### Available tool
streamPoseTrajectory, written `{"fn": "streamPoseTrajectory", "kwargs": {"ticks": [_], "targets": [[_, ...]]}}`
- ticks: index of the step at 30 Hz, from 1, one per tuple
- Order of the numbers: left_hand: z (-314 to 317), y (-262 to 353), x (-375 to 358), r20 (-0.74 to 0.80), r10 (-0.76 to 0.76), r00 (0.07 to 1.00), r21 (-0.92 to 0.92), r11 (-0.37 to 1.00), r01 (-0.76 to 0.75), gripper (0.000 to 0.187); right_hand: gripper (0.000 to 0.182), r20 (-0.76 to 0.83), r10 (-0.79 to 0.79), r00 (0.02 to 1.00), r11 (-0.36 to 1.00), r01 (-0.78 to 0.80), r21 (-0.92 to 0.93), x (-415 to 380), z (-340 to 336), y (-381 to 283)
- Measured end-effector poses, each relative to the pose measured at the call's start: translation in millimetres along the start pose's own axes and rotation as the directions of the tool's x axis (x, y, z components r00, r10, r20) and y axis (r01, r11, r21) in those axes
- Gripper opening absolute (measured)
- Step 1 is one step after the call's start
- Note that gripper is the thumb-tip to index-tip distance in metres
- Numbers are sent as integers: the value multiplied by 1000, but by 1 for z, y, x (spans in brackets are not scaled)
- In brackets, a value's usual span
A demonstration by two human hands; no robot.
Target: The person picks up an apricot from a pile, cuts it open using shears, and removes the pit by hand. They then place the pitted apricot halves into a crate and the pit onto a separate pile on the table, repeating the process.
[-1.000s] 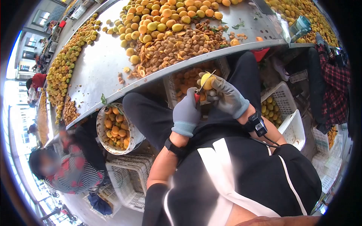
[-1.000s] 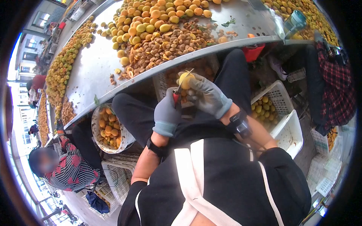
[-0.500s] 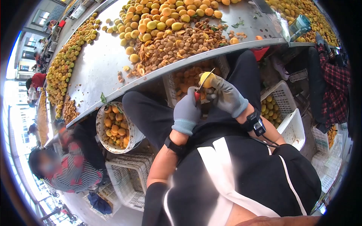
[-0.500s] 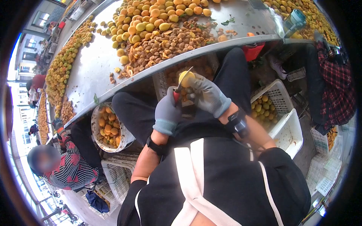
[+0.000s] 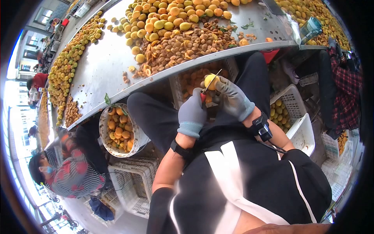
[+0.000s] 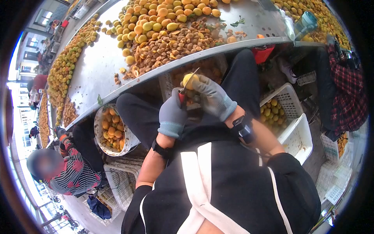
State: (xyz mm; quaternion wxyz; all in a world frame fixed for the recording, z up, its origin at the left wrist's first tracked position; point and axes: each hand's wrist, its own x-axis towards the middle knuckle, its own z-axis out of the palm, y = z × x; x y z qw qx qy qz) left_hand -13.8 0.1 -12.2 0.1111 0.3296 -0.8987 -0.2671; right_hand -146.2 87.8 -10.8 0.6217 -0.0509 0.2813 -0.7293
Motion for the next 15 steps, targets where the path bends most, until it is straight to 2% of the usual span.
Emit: {"fn": "streamPoseTrajectory", "kwargs": {"ticks": [1, 2, 3, 6, 7, 9, 13, 15], "targets": [[-1, -1, -1, -8, 2, 1000, 16, 1000, -2, 16, 42, 2, 1, 1000, 1000, -1, -2, 2, -2, 2], [0, -2, -1, -9, 0, 1000, 16, 1000, 0, 16, 40, -20, -96, 995, 972, 89, -218, 4, -5, 4], [1, -3, 0, -13, 13, 1000, 46, 999, -13, 15, 39, -19, -196, 980, 889, 170, -425, 5, -6, 5], [1, -1, 0, -31, 34, 999, 74, 997, -31, 13, 28, -69, -226, 972, 838, 157, -522, -1, -3, 0], [0, -1, 0, -48, 38, 998, 77, 996, -34, 13, 28, -67, -224, 972, 837, 156, -524, -2, -2, -2], [0, -3, 1, -57, 51, 997, 75, 996, -47, 14, 30, -43, -15, 999, 990, 9, -139, -4, -1, -3], [-1, -3, 2, -83, 60, 995, 105, 993, -51, 15, 32, -34, -70, 997, 969, 60, -239, 0, -3, 0], [1, -4, 0, -95, 71, 993, 97, 993, -62, 15, 29, -65, -200, 978, 900, 157, -406, -2, -1, 0]]}}
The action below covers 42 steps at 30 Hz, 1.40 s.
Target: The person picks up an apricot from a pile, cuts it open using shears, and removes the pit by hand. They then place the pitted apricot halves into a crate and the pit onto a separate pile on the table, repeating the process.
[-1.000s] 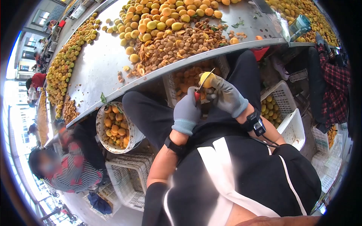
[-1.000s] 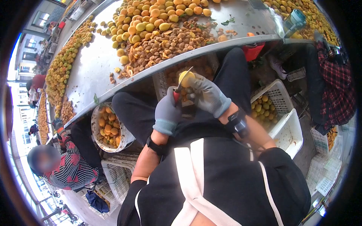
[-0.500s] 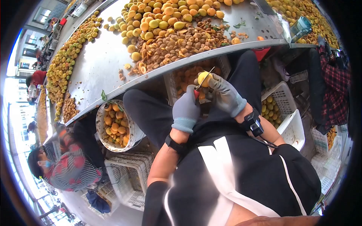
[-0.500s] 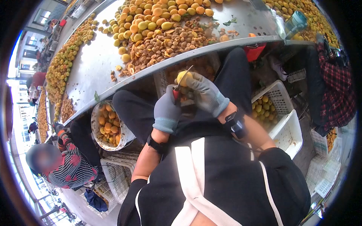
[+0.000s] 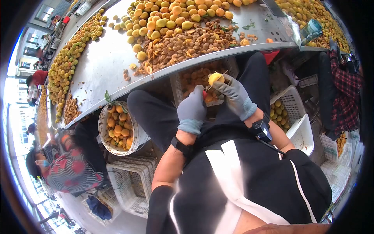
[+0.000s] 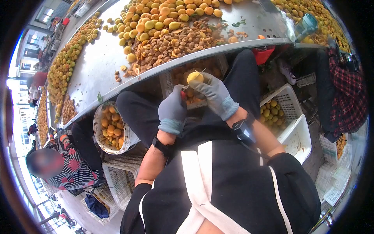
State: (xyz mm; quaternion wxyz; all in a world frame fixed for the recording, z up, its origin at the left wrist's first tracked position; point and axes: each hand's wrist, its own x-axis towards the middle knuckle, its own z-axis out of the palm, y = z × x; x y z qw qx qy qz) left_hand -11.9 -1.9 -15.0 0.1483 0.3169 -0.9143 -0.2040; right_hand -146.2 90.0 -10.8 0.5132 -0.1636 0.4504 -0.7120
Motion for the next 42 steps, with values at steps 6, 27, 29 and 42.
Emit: {"fn": "streamPoseTrajectory", "kwargs": {"ticks": [6, 27, 29, 42], "targets": [[1, 1, -5, 21, -10, 1000, -188, 982, 14, 15, 31, -32, -247, 969, 880, 210, -425, -9, 9, -4], [4, -5, -1, 42, -20, 999, -84, 996, 24, 13, 31, -4, -5, 1000, 998, 4, -70, -1, 3, 1], [3, -5, 0, 74, -39, 996, -55, 998, 43, 13, 29, 23, -20, 1000, 994, 22, -107, -3, 1, 3], [16, -8, -1, 138, -53, 989, -389, 915, 104, 18, 31, 10, -372, 928, 837, 341, -429, 5, 12, 9]]}}
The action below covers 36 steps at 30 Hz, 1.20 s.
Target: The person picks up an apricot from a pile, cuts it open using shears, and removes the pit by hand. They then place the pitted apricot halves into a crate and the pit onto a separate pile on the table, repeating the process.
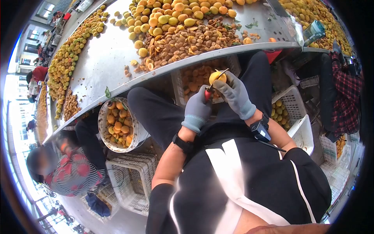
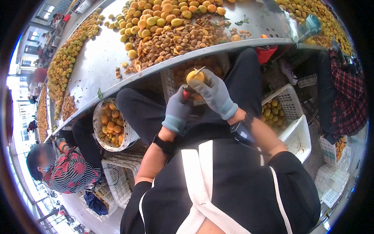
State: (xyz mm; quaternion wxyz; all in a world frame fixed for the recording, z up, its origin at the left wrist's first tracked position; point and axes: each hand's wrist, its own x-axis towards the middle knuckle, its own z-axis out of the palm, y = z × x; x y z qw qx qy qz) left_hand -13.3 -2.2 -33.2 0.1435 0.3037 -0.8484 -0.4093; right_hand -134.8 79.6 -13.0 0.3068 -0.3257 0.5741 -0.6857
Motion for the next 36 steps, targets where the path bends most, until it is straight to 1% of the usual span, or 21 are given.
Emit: {"fn": "streamPoseTrajectory", "kwargs": {"ticks": [1, 2, 3, 5, 7, 9, 10, 11, 12, 13, 16, 17, 18, 20, 23, 25, 28, 30, 32, 33, 36], "targets": [[0, 1, 0, 13, 4, 1000, -80, 997, -3, 19, 31, -1, 1, 1000, 1000, -1, 1, 2, -6, -4], [2, -1, 0, 16, 4, 1000, -80, 997, -2, 19, 31, 158, 221, 962, 946, -251, 205, 3, -18, -14], [3, -3, 0, 38, -24, 999, -113, 993, 28, 21, 31, 351, 381, 855, 793, -498, 351, 5, -25, -21], [4, -7, 0, 56, -53, 997, -148, 987, 61, 24, 31, 337, 429, 838, 806, -524, 276, 8, -27, -22], [2, -7, -1, 141, -46, 989, -305, 948, 88, 27, 31, 319, 477, 819, 810, -550, 203, 9, -26, -21], [3, -17, -1, 133, -48, 990, -245, 966, 80, 24, 33, 131, 276, 952, 961, -272, -45, 9, -22, -19], [3, -21, 0, 123, -45, 991, -183, 981, 67, 23, 33, 125, 278, 952, 961, -275, -43, 10, -25, -11], [1, -24, 0, 128, -42, 991, -184, 981, 65, 23, 34, 158, 350, 923, 922, -370, 115, 12, -31, 3], [-7, -18, 1, 127, -139, 982, -328, 929, 174, 25, 35, 203, 412, 888, 850, -455, 267, 13, -35, 10], [-12, -10, 1, 141, -237, 961, -462, 843, 276, 27, 36, 234, 447, 864, 820, -500, 280, 12, -35, 1], [-23, 15, -5, 74, -165, 984, -519, 836, 179, 30, 35, 251, 500, 829, 753, -560, 346, 8, -32, 0], [-22, 12, -5, 140, -181, 973, -617, 753, 229, 36, 35, 253, 503, 827, 751, -563, 346, 7, -31, 1], [-20, 13, -3, 140, -189, 972, -616, 752, 235, 36, 34, 276, 550, 788, 704, -616, 354, 5, -30, 4], [-17, 18, -1, 147, -200, 969, -804, 546, 235, 44, 33, 312, 596, 740, 647, -672, 360, 2, -23, 11], [-27, 18, -1, 187, -168, 968, -814, 525, 248, 54, 32, 379, 618, 689, 574, -725, 381, -2, -16, 22], [-33, 20, 2, 227, -171, 959, -824, 490, 283, 56, 34, 486, 557, 673, 519, -739, 429, -3, -20, 29], [-32, 16, 11, 258, -173, 950, -836, 452, 310, 59, 36, 484, 592, 645, 424, -759, 494, 4, -8, 20], [-31, 12, 14, 249, -177, 952, -842, 445, 303, 61, 33, 446, 624, 641, 431, -759, 488, 5, -1, 15], [-30, 6, 18, 266, -152, 952, -813, 496, 306, 64, 27, 362, 661, 657, 385, -711, 588, 10, -2, 29], [-30, 6, 18, 268, -153, 951, -813, 494, 308, 64, 27, 361, 663, 656, 384, -712, 588, 12, -4, 37], [-28, 6, 18, 252, -103, 962, -823, 500, 269, 68, 22, 462, 652, 602, 246, -744, 622, 16, -9, 49]]}}
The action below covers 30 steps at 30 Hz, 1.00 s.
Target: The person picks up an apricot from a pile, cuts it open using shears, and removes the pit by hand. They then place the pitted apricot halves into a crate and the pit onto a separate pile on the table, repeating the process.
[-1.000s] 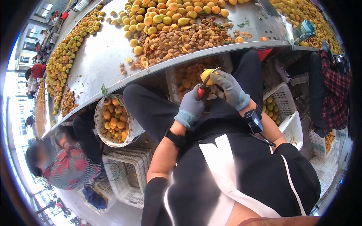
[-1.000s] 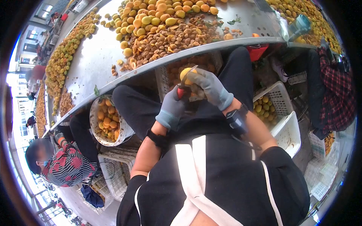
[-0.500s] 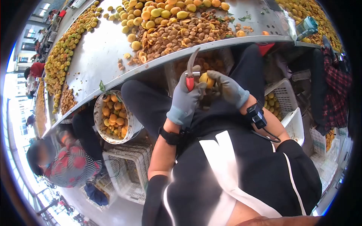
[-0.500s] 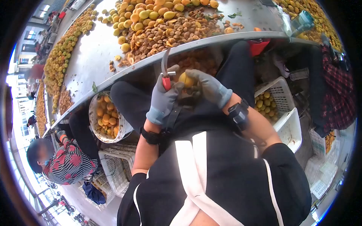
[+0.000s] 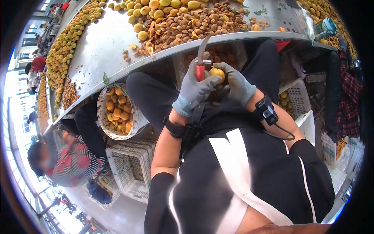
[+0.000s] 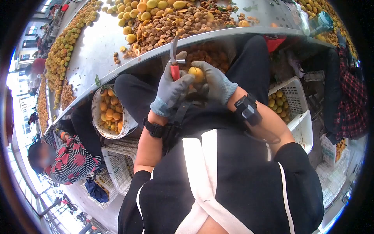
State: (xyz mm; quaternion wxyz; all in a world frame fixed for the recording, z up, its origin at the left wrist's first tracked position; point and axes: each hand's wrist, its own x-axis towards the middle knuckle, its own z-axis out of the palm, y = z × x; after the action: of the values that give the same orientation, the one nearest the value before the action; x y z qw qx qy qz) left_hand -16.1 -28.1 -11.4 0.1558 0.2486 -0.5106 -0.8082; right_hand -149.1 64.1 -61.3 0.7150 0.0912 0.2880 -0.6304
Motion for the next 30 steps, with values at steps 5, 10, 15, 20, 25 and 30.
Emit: {"fn": "streamPoseTrajectory", "kwargs": {"ticks": [5, 10, 15, 20, 25, 30], "targets": [[3, 0, 3, -36, 19, 999, 134, 991, -14, 74, 18, 39, 112, 993, 991, -108, -80, 8, -19, -13], [4, -6, 4, 35, 124, 992, 295, 947, -129, 81, 15, 154, -223, 963, 835, 270, -479, 6, -16, -12], [9, -8, 5, 86, 239, 967, 392, 884, -254, 89, 20, 202, -216, 955, 923, 267, -278, -7, -1, -12], [10, -1, 1, 60, 147, 987, 553, 819, -156, 81, 28, 224, -33, 974, 992, 59, -110, -20, 11, -9], [17, 3, 0, 85, 182, 980, 720, 668, -186, 78, 24, 200, -124, 972, 961, 168, -220, -15, 3, -9], [19, 5, -4, 205, 370, 906, 814, 449, -368, 75, 20, 198, -123, 972, 962, 166, -218, -21, 4, -6]]}}
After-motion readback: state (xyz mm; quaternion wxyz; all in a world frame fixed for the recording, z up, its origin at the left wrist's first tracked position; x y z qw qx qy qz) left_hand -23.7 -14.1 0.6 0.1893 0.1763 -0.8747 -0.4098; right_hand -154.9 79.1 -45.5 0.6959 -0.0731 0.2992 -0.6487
